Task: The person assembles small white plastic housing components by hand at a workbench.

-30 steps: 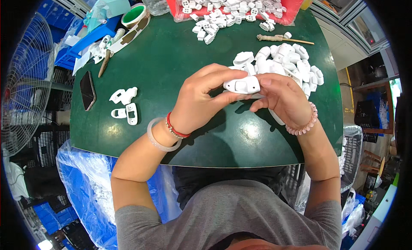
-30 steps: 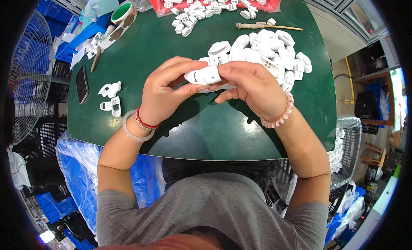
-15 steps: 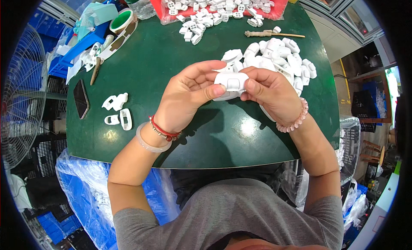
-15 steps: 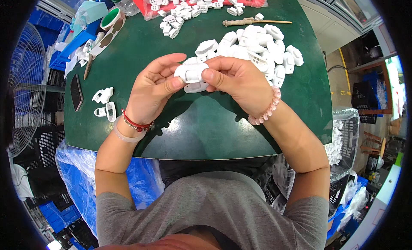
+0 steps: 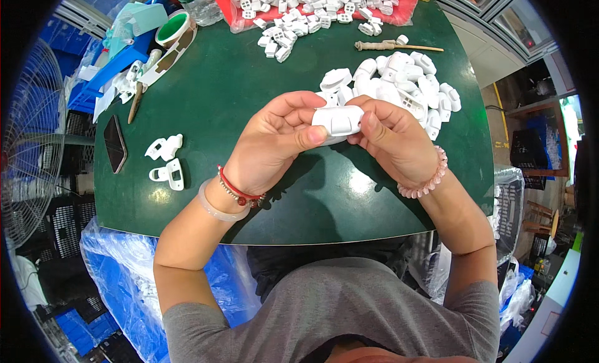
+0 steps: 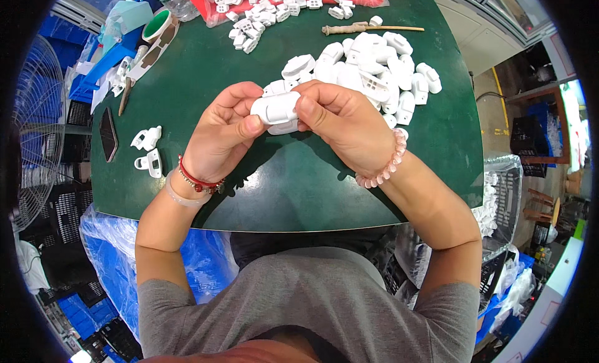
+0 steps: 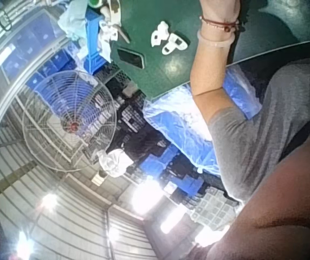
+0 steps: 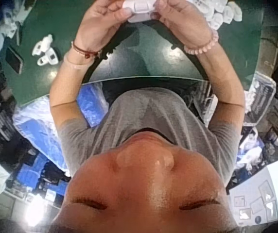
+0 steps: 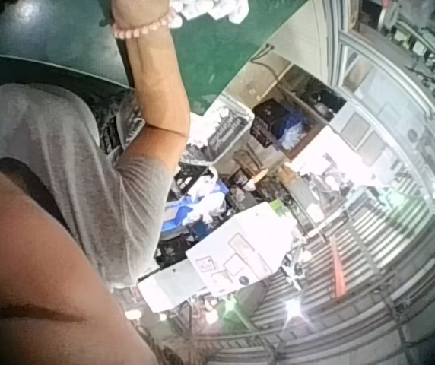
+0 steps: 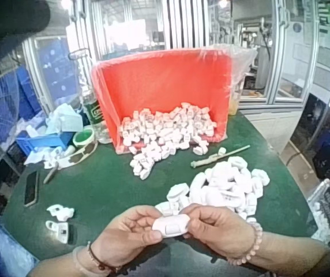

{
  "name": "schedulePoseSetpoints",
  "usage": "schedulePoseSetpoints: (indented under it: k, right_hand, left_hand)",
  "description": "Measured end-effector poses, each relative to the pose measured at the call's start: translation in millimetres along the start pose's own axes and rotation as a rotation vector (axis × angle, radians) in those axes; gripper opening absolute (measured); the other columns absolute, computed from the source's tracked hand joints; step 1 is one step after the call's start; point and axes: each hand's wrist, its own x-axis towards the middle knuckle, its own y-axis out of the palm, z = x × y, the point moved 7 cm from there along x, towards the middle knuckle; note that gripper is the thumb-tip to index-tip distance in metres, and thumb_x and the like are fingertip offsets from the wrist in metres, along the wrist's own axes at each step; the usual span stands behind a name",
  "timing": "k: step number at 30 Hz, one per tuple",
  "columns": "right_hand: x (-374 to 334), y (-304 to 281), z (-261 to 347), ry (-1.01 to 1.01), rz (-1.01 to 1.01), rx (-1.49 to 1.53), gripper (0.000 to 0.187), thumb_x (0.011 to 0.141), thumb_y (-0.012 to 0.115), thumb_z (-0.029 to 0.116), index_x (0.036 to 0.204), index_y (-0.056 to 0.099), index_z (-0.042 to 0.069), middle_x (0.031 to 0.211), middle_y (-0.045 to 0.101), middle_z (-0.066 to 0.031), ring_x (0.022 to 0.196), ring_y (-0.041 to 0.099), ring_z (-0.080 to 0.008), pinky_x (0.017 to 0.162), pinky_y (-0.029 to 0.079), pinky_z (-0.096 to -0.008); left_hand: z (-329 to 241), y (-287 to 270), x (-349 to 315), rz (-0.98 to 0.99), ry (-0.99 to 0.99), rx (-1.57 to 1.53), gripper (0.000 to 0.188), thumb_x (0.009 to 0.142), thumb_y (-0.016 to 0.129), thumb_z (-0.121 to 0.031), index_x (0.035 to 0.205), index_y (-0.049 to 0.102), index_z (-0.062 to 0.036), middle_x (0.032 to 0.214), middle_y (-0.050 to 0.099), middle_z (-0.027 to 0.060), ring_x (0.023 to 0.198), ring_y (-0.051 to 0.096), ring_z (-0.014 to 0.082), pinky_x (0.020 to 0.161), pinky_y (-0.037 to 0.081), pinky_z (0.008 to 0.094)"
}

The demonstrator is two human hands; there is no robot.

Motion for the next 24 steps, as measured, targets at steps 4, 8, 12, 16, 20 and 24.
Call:
schedulePoseSetpoints:
  k: [4, 8, 12, 16, 20, 24]
  right_hand:
    - [0, -2, 0, -0.007, -0.016, -0.037, 0.026, 0.090, 0.051, 0.023, 0.100, 0.057, -0.001, 0.090, 0.056, -0.0010, 0.080, 0.046, -0.0060, 0.074, 0.039, -0.0210]
    - [0, 1, 3, -0.070, 0.002, -0.092, 0.026, 0.090, 0.051, 0.022, 0.100, 0.058, -0.001, 0.092, 0.056, -0.0002, 0.083, 0.046, -0.0058, 0.076, 0.039, -0.0212]
    - [-1, 1, 10, -0.127, -0.061, -0.186, 0.024, 0.089, 0.051, 0.019, 0.099, 0.058, -0.002, 0.095, 0.056, -0.0004, 0.082, 0.048, -0.0066, 0.076, 0.040, -0.0215]
    - [-2, 0, 21, -0.215, -0.074, -0.327, 0.021, 0.088, 0.053, 0.015, 0.095, 0.059, -0.003, 0.094, 0.055, -0.0024, 0.081, 0.049, -0.0069, 0.074, 0.041, -0.0211]
    - [-2, -6, 18, -0.198, -0.145, -0.397, 0.018, 0.087, 0.053, 0.012, 0.092, 0.059, -0.004, 0.089, 0.055, -0.0023, 0.075, 0.050, -0.0071, 0.066, 0.042, -0.0224]
    - [-4, -15, 61, -0.372, -0.229, -0.857, 0.016, 0.086, 0.054, 0.014, 0.085, 0.058, -0.001, 0.084, 0.055, -0.0041, 0.076, 0.051, -0.0121, 0.068, 0.041, -0.0257]
  left_hand:
    - [-4, 4, 1, 0.003, 0.034, 0.074, 0.032, 0.079, 0.061, -0.001, 0.109, 0.049, -0.0001, 0.099, 0.061, 0.0124, 0.090, 0.058, 0.0158, 0.083, 0.046, 0.0277]
    - [-7, 2, -1, -0.004, 0.061, 0.085, 0.031, 0.079, 0.061, 0.001, 0.108, 0.049, 0.0004, 0.097, 0.061, 0.0124, 0.089, 0.059, 0.0155, 0.080, 0.047, 0.0272]
    - [-17, 5, 0, -0.039, 0.182, 0.313, 0.031, 0.078, 0.060, 0.005, 0.106, 0.049, 0.0011, 0.096, 0.061, 0.0105, 0.089, 0.058, 0.0146, 0.079, 0.048, 0.0266]
    - [-20, 10, -1, -0.021, 0.278, 0.463, 0.032, 0.077, 0.059, 0.008, 0.106, 0.049, 0.0018, 0.094, 0.059, 0.0086, 0.090, 0.057, 0.0136, 0.078, 0.047, 0.0258]
    - [-13, 3, 0, -0.081, 0.151, 0.348, 0.033, 0.075, 0.062, 0.007, 0.105, 0.051, 0.0020, 0.098, 0.058, 0.0090, 0.093, 0.056, 0.0141, 0.082, 0.045, 0.0272]
    - [-28, 14, -7, -0.050, 0.623, 0.957, 0.036, 0.070, 0.067, 0.002, 0.104, 0.054, -0.0002, 0.105, 0.056, 0.0112, 0.097, 0.054, 0.0211, 0.083, 0.044, 0.0308]
